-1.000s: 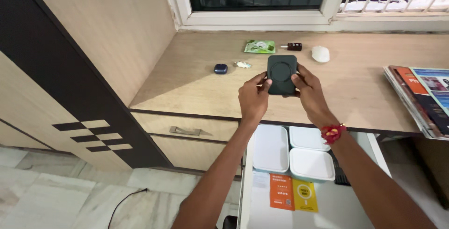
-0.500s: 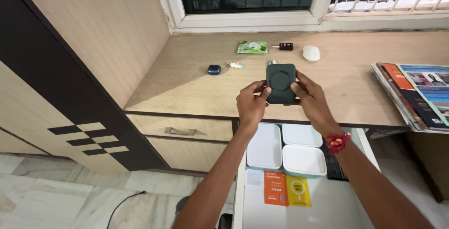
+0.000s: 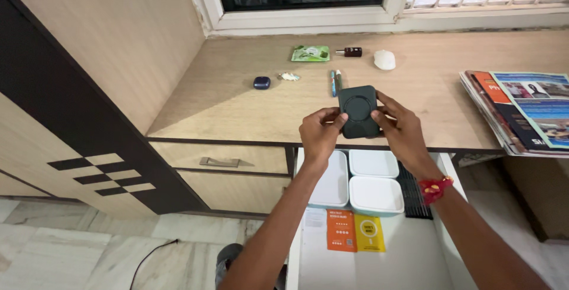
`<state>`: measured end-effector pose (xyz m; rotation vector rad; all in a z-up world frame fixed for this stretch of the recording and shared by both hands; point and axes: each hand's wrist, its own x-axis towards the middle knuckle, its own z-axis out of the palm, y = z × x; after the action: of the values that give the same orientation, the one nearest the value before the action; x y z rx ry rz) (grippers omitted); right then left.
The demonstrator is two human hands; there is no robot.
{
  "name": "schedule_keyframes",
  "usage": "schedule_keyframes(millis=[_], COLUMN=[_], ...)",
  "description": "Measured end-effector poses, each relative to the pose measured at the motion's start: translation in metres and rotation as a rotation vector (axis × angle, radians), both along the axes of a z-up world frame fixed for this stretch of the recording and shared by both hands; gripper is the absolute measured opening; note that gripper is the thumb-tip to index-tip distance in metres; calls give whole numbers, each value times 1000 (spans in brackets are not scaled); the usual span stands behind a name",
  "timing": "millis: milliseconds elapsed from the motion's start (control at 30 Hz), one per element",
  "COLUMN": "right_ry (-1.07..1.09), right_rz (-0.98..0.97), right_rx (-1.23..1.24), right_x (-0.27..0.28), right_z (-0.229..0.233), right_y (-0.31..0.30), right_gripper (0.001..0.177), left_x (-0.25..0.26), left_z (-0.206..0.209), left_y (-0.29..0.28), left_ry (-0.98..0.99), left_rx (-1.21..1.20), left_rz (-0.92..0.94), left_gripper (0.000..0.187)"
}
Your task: The person places electronic accessories, papers, and books into a desk drawer and then arranges several books and documents on the desk surface.
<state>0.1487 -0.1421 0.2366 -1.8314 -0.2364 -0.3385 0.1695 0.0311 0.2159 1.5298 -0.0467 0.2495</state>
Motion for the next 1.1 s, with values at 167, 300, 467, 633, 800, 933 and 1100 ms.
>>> schedule_keyframes(millis=[167,300,467,633,800,933,1100], right_ry=[2,16,39,36,50,54,81], right_rz=[1,-20,-60,-59,-24,-56,-82], right_rx=[-8,-16,-69,-44,1,-71,-94], right_x=[-9,-17,-24,-31,-43,-50,-60], right_z=[-2,-2,-3,-10,-17,-29,-50], right_y=[-7,-11,-20,-27,-37,-50,-66], right_gripper=[52,53,53,54,53,53,52], left_x=[-4,-8,-14,-17,-24,-31,-43], left_z=[-5,-6,-2,-3,-14,-22,-37], left_y=[-8,-12,-16,-21,-28,-36,-45], left_ry=[-17,3,41,47,28,61,85], left_rx=[3,-71,-62,-50,-83,-56,-52], left_rz=[-40,-102,-116,-143,-201,-224,-264], left_gripper=[31,32,31,28,26,26,25])
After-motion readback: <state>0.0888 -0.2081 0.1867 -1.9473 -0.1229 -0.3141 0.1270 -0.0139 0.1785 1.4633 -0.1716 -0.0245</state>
